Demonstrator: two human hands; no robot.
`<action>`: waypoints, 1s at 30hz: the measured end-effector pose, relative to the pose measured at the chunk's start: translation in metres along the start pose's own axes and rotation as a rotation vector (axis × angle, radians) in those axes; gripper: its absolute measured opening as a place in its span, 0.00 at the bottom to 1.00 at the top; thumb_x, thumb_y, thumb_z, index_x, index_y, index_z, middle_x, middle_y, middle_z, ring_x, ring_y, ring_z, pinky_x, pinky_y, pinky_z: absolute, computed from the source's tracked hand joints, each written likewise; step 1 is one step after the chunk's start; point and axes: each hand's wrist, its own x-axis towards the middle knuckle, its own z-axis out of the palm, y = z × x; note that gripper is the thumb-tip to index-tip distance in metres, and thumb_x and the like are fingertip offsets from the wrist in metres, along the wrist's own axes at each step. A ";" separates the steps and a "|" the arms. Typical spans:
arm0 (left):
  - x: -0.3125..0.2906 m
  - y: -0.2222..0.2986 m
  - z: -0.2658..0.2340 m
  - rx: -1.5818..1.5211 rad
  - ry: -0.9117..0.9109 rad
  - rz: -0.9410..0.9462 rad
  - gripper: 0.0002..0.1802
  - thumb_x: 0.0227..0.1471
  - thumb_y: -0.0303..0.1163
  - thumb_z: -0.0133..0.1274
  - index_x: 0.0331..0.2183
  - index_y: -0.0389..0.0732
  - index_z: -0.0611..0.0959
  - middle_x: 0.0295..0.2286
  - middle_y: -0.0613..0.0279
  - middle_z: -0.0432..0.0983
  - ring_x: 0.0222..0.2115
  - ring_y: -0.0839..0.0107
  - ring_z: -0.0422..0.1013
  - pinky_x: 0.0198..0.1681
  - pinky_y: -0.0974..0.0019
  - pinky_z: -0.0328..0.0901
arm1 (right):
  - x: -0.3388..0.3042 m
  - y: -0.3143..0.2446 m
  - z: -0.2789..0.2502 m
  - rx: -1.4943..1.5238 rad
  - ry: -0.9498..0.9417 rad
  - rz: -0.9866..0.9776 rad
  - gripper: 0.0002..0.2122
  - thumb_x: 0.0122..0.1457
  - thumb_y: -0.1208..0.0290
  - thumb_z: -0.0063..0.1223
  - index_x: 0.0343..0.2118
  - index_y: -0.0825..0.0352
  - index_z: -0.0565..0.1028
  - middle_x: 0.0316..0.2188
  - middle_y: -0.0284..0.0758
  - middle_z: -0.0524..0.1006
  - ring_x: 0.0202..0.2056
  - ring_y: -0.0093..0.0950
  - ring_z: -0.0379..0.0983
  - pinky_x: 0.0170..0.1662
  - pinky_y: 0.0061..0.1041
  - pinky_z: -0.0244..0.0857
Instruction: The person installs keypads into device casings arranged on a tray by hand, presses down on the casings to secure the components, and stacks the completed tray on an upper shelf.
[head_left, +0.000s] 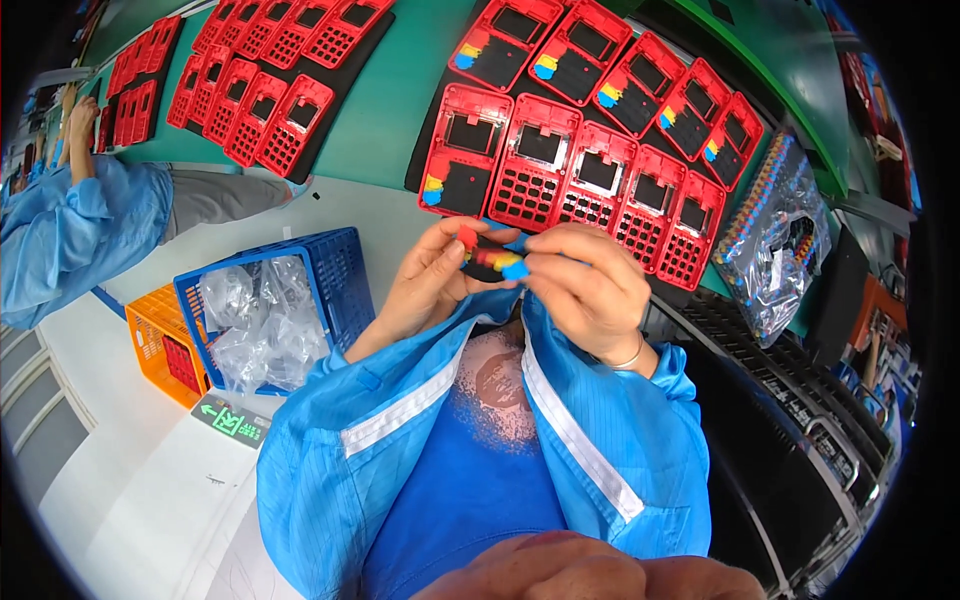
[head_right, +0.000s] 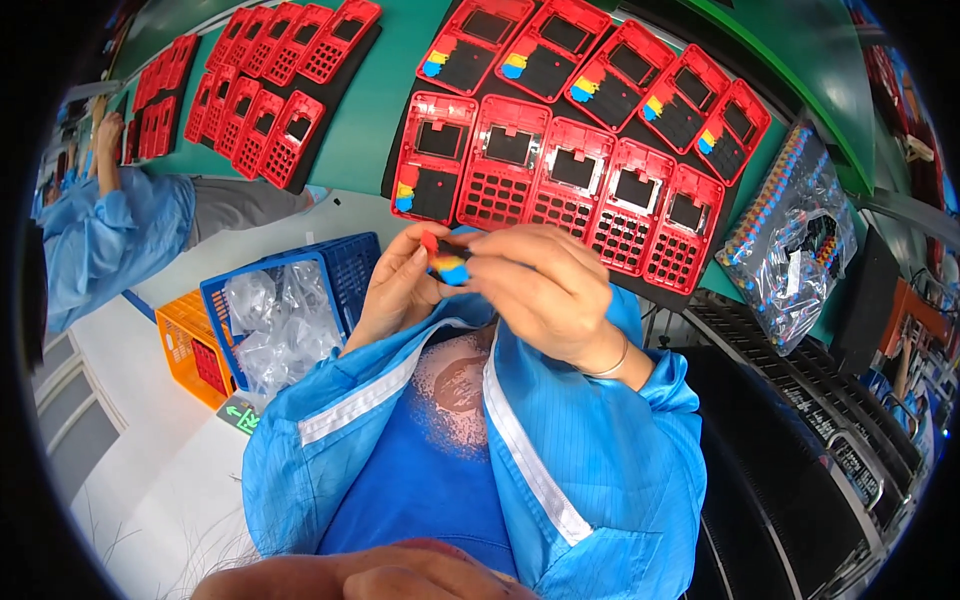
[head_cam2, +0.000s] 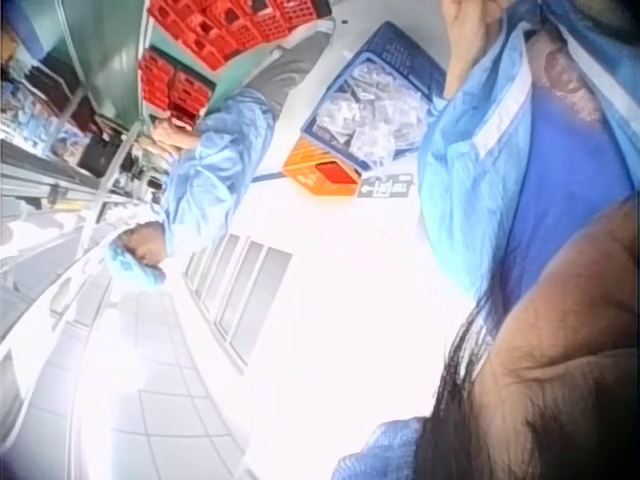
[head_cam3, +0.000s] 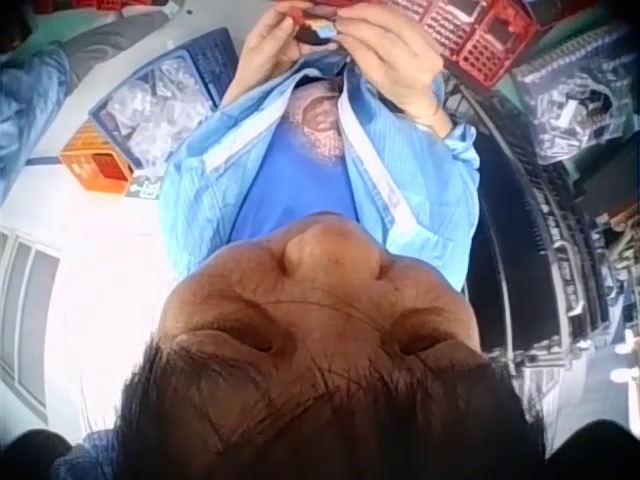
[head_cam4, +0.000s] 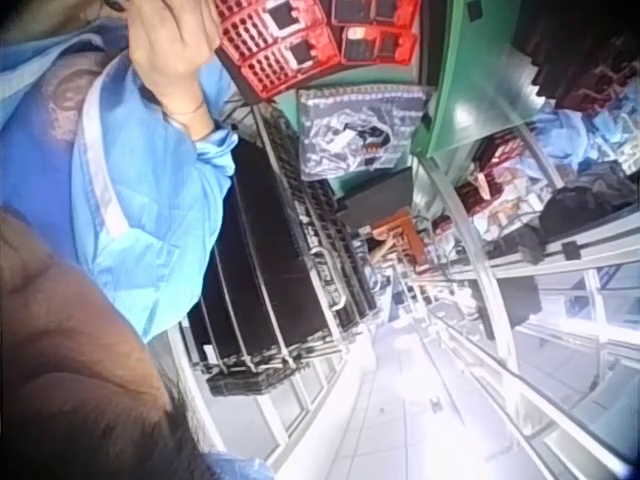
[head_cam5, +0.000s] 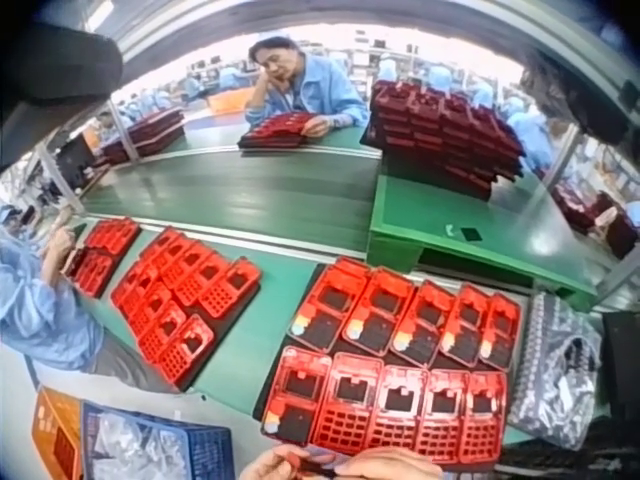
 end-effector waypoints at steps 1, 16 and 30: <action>0.000 -0.002 -0.007 0.010 -0.007 0.012 0.18 0.71 0.36 0.45 0.57 0.38 0.70 0.58 0.40 0.69 0.55 0.50 0.74 0.57 0.47 0.72 | 0.001 0.004 -0.001 -0.146 0.033 -0.088 0.14 0.40 0.82 0.69 0.34 0.69 0.83 0.37 0.38 0.82 0.37 0.37 0.83 0.38 0.31 0.78; 0.002 -0.002 -0.009 0.112 0.063 -0.013 0.16 0.69 0.27 0.48 0.55 0.35 0.73 0.54 0.49 0.72 0.54 0.59 0.74 0.58 0.48 0.73 | -0.006 0.013 0.005 -0.694 -0.223 -0.264 0.14 0.50 0.73 0.58 0.39 0.72 0.83 0.42 0.41 0.83 0.45 0.34 0.82 0.50 0.34 0.77; 0.002 -0.003 -0.006 0.113 0.040 0.003 0.16 0.69 0.27 0.47 0.56 0.36 0.72 0.53 0.46 0.74 0.54 0.60 0.75 0.56 0.50 0.75 | -0.016 0.016 0.006 -0.681 -0.179 -0.189 0.13 0.53 0.75 0.64 0.42 0.71 0.83 0.43 0.41 0.83 0.48 0.36 0.81 0.55 0.38 0.74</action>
